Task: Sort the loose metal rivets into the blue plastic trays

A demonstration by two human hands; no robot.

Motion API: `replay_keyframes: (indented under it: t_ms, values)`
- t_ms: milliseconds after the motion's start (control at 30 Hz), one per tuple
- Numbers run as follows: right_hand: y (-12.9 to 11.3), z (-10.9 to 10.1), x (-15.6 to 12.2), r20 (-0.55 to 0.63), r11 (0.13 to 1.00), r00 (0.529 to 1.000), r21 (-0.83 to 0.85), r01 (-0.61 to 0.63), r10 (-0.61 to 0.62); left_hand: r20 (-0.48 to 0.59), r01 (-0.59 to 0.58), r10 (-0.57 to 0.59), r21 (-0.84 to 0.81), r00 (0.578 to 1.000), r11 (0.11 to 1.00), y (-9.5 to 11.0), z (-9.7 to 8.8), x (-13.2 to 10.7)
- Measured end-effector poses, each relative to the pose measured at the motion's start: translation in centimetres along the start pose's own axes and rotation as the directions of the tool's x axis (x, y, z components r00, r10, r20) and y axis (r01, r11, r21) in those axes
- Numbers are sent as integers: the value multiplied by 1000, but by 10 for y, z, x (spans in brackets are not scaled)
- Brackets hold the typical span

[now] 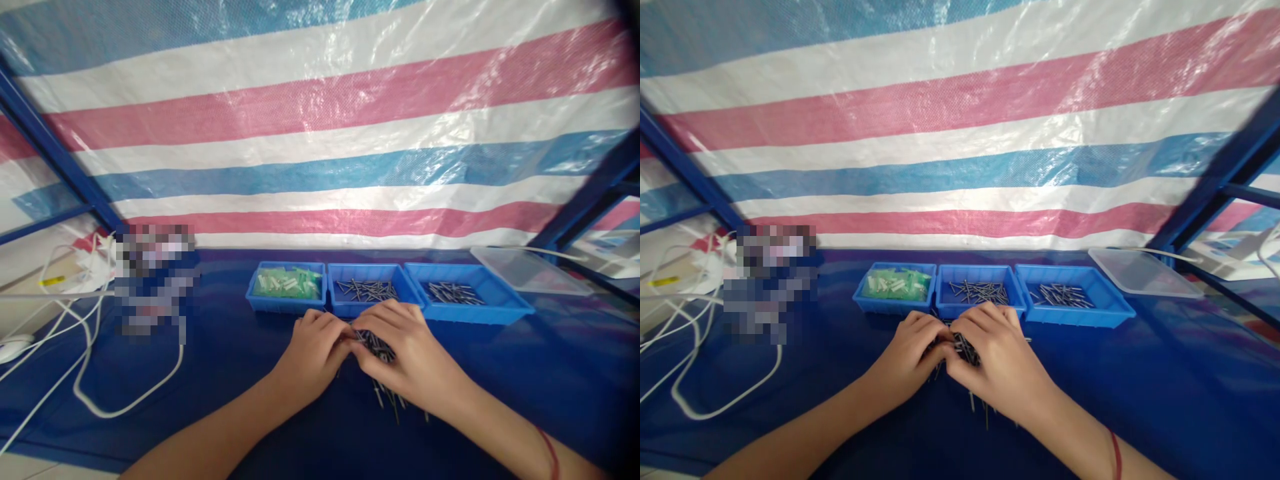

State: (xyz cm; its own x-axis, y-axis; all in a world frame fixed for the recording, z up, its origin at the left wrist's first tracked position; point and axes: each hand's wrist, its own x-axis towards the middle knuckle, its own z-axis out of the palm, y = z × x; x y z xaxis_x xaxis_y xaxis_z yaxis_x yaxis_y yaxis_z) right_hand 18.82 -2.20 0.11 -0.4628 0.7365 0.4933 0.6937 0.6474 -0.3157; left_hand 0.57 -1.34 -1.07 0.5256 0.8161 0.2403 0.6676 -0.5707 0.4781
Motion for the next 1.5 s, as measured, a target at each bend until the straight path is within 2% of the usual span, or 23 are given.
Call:
replay_keyframes:
  t_ms: [100,200,333,567,633,733,900,1067,1500]
  values:
    - [-1,7,-2,-13,991,998,114,-65,67,-43,49,-56,-145,997,988,-2,1,3]
    - [4,10,-3,-30,984,998,173,-51,56,-84,88,-119,-313,989,946,-3,3,4]
    - [6,9,-2,-41,976,997,211,-49,59,-122,111,-202,-519,972,847,-4,7,5]
    - [5,11,0,-20,909,984,388,-155,176,-175,73,-302,-748,937,660,-7,11,9]
    - [4,13,0,9,885,980,429,-184,199,-188,56,-301,-760,935,647,-6,10,9]
    - [2,14,-1,21,874,979,447,-190,202,-227,34,-291,-732,929,680,-4,8,8]
    - [-3,12,-1,13,902,991,413,-125,131,-264,19,-280,-696,923,718,-2,5,7]
    - [-3,11,1,0,894,993,436,-105,117,-239,48,-289,-688,927,724,-2,4,6]
    - [5,14,-1,-123,879,959,442,-178,256,-156,71,-252,-707,955,704,-6,6,8]
